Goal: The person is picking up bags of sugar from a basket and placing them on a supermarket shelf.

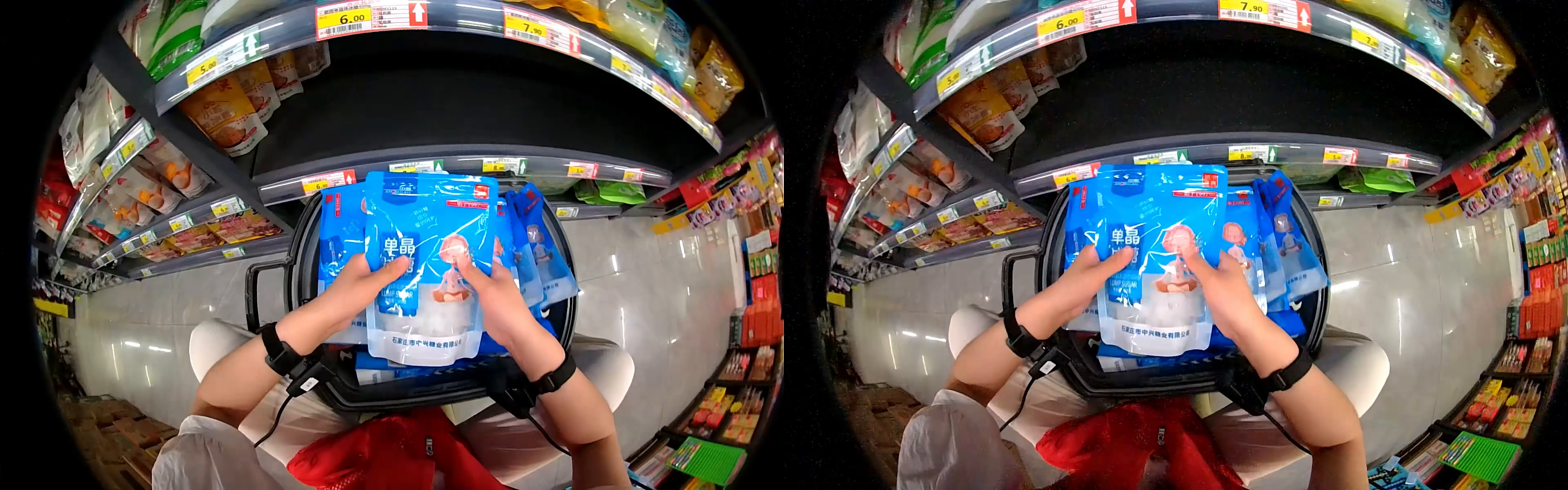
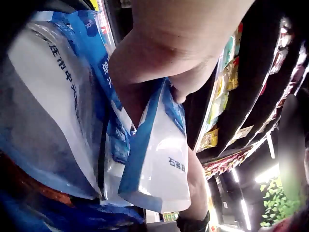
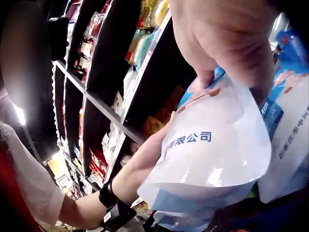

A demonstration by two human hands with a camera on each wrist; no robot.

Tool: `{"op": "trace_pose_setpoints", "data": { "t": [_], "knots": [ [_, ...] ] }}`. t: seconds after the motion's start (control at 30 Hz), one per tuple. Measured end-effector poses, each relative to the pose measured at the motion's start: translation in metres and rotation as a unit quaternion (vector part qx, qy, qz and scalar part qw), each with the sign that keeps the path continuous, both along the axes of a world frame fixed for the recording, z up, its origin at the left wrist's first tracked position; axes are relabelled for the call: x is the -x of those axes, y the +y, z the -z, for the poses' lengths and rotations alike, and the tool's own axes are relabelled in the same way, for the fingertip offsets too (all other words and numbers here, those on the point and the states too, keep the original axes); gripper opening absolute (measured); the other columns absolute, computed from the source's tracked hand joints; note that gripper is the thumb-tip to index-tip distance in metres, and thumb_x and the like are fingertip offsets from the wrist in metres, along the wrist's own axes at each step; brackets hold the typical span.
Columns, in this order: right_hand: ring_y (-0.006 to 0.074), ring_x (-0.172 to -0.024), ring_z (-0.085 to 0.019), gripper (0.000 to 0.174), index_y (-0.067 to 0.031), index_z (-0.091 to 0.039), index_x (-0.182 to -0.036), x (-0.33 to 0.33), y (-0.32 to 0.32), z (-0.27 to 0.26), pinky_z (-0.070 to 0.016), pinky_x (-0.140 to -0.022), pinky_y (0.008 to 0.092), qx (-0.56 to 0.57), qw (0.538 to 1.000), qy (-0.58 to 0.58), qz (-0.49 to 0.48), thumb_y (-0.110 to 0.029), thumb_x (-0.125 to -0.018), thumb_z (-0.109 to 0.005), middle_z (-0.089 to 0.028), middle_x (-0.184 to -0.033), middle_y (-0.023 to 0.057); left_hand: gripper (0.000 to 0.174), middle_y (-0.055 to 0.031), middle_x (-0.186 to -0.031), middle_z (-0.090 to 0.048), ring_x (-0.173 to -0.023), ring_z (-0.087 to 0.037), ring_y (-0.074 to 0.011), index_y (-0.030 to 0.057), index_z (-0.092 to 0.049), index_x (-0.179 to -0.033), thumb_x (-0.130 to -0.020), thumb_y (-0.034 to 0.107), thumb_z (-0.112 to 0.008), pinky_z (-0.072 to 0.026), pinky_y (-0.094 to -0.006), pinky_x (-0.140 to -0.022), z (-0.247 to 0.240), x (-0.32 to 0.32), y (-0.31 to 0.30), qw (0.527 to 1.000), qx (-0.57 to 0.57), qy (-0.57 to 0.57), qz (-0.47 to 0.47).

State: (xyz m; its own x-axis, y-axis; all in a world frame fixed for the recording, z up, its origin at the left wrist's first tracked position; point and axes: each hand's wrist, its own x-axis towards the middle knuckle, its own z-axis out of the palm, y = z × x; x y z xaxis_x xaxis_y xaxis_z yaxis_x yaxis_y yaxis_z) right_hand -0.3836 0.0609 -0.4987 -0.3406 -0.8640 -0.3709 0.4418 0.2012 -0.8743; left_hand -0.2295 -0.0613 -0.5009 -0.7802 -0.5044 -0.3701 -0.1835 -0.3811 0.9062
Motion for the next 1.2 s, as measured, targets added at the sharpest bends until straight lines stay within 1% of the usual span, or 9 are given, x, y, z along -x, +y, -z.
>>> {"op": "trace_pose_setpoints", "data": {
  "t": [0.13,0.27,0.43,0.57,0.67,0.83,0.97,1.13,1.2],
  "knots": [
    [0.0148,-0.089,-0.054,0.032,-0.0048,-0.047,-0.108,-0.012,0.005,0.01,-0.0464,-0.075,0.0303,-0.055,0.996,-0.066,0.039,-0.024,-0.084,-0.054,-0.055,-0.101,0.0059,0.04,-0.0093,-0.107,-0.055,-0.095,-0.054,-0.0167,0.0027,-0.047,-0.114,-0.084,0.029,-0.054,-0.0443,-0.0287,-0.08,0.006,-0.012,0.003,0.999,-0.024,-0.031,-0.001],
    [0.0189,-0.088,-0.057,0.037,0.0029,-0.05,-0.104,-0.015,0.005,0.011,-0.0492,-0.071,0.0341,-0.057,0.99,-0.124,-0.029,-0.025,-0.081,-0.057,-0.056,-0.1,0.0111,0.038,-0.0105,-0.108,-0.055,-0.093,-0.058,-0.021,0.0067,-0.046,-0.115,-0.086,0.031,-0.049,-0.0488,-0.0336,-0.078,-0.007,-0.02,0.007,0.972,-0.234,0.007,-0.028],
    [0.0202,-0.085,-0.059,0.036,0.0022,-0.052,-0.104,-0.013,0.011,0.01,-0.05,-0.07,0.0334,-0.032,0.984,-0.154,-0.084,-0.024,-0.08,-0.058,-0.058,-0.098,0.0123,0.036,-0.01,-0.108,-0.056,-0.094,-0.057,-0.0213,0.0069,-0.046,-0.116,-0.085,0.025,-0.051,-0.0477,-0.0347,-0.08,-0.02,-0.032,0.027,0.97,-0.241,0.032,-0.019],
    [0.0176,-0.085,-0.058,0.029,-0.0023,-0.053,-0.102,-0.022,0.016,-0.018,-0.0458,-0.077,0.0315,0.037,0.992,-0.092,-0.074,-0.02,-0.08,-0.058,-0.058,-0.095,0.0072,0.033,-0.0087,-0.106,-0.056,-0.094,-0.056,-0.0186,0.0056,-0.049,-0.112,-0.08,0.011,-0.057,-0.0455,-0.0322,-0.081,-0.036,-0.039,0.038,0.99,-0.132,0.047,-0.028],
    [0.0154,-0.089,-0.054,0.022,-0.0054,-0.053,-0.098,-0.018,0.006,-0.027,-0.0399,-0.08,0.0355,0.127,0.986,-0.047,-0.094,-0.018,-0.081,-0.058,-0.058,-0.091,0.0044,0.037,-0.0063,-0.1,-0.058,-0.088,-0.055,-0.0137,0.0026,-0.051,-0.107,-0.072,-0.002,-0.062,-0.0452,-0.0293,-0.078,-0.046,-0.046,0.037,0.985,0.16,0.056,-0.044],
    [0.0173,-0.095,-0.053,0.016,-0.0063,-0.056,-0.094,-0.023,0.001,-0.044,-0.0412,-0.081,0.0425,0.053,0.989,0.076,-0.116,-0.017,-0.082,-0.056,-0.058,-0.099,0.005,0.04,-0.0103,-0.094,-0.059,-0.087,-0.056,-0.0161,-0.0011,-0.051,-0.103,-0.068,0.006,-0.068,-0.0435,-0.0295,-0.079,-0.038,-0.065,0.007,0.924,0.38,0.042,-0.023],
    [0.0198,-0.099,-0.054,0.019,-0.007,-0.056,-0.098,-0.023,-0.017,-0.043,-0.0472,-0.079,0.0398,0.03,0.986,0.122,-0.106,-0.018,-0.084,-0.054,-0.057,-0.104,0.0064,0.039,-0.011,-0.092,-0.059,-0.085,-0.056,-0.0154,-0.002,-0.05,-0.104,-0.07,0.009,-0.067,-0.0433,-0.0292,-0.079,-0.031,-0.059,-0.027,0.897,0.435,0.078,0.003],
    [0.021,-0.087,-0.059,0.026,-0.0061,-0.05,-0.105,0.009,-0.09,-0.052,-0.0518,-0.071,0.0372,-0.022,0.991,0.083,-0.1,-0.024,-0.086,-0.051,-0.058,-0.099,0.0087,0.04,-0.0084,-0.106,-0.053,-0.097,-0.05,-0.0138,-0.0017,-0.041,-0.116,-0.084,0.018,-0.054,-0.0385,-0.0273,-0.085,-0.034,-0.039,-0.069,0.972,0.153,0.123,-0.13],
    [0.0196,-0.079,-0.06,0.024,-0.0052,-0.051,-0.102,0.022,-0.134,-0.06,-0.0535,-0.064,0.035,-0.054,0.991,0.11,-0.056,-0.023,-0.086,-0.051,-0.058,-0.095,0.0082,0.046,-0.0142,-0.122,-0.043,-0.113,-0.041,-0.0202,-0.0012,-0.032,-0.123,-0.085,0.016,-0.05,-0.0312,-0.03,-0.095,-0.031,-0.038,-0.083,0.952,0.189,0.109,-0.213]
  ]
}}
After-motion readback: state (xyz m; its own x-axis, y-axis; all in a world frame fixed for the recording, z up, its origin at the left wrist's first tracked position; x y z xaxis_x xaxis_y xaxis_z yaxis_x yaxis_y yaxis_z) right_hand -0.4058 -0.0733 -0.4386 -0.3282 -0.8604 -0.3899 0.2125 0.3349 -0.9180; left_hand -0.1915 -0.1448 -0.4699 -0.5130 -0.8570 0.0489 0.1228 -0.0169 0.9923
